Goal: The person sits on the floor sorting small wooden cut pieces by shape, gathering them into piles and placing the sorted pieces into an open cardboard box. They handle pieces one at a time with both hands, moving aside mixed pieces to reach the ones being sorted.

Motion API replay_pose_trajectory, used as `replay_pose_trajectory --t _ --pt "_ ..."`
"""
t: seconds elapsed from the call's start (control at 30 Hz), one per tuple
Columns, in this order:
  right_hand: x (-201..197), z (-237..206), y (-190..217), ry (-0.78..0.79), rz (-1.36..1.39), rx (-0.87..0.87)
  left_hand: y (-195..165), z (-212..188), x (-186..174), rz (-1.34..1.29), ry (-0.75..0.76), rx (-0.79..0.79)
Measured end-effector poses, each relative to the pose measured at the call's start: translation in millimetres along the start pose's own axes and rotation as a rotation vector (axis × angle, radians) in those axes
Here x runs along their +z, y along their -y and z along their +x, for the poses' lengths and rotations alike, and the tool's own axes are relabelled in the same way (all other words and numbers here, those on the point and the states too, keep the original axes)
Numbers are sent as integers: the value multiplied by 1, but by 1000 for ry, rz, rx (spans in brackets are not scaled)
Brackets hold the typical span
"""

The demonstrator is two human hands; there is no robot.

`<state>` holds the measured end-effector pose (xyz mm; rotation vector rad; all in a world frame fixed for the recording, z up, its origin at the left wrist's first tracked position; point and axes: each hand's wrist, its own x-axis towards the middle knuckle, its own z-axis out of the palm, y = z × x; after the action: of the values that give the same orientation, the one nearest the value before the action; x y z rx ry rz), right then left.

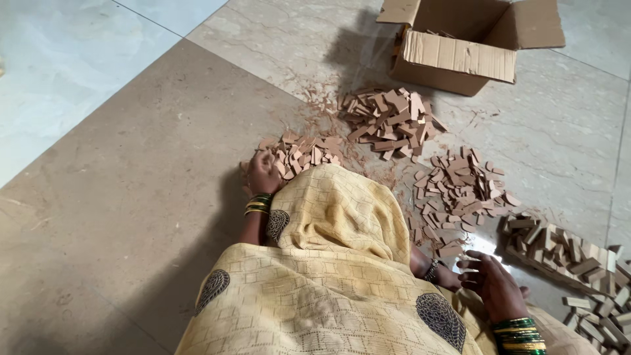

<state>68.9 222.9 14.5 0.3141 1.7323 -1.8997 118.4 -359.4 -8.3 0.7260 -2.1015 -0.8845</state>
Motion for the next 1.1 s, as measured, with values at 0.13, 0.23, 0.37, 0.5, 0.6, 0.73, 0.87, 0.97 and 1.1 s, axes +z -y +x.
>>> replay_pose_trajectory --t 0.13,0.23,0.37,0.5,0.6,0.73,0.87,0.97,1.1 --pt "11 -12 8 -88 -52 62 3 -4 10 672 24 319" --pt "11 -16 6 -107 -96 36 4 0 13 718 129 293" --pt "6 -13 -9 38 -823 -447 -15 8 6 668 213 261" --pt "0 -3 -16 -319 -1158 -255 -68 4 17 411 230 421" --pt "-5 10 -3 -354 -1099 -138 -130 -38 41 195 434 571" --pt "-12 25 16 -548 -1131 -65 -224 -161 81 178 1267 787" --pt "-9 37 17 -295 -1203 -299 -260 -240 101 296 2064 1004" --pt "2 46 13 -116 -1303 -317 -248 -236 117 236 2246 347" --pt "19 63 16 -66 -1482 -274 -228 -213 154 -124 2036 151"
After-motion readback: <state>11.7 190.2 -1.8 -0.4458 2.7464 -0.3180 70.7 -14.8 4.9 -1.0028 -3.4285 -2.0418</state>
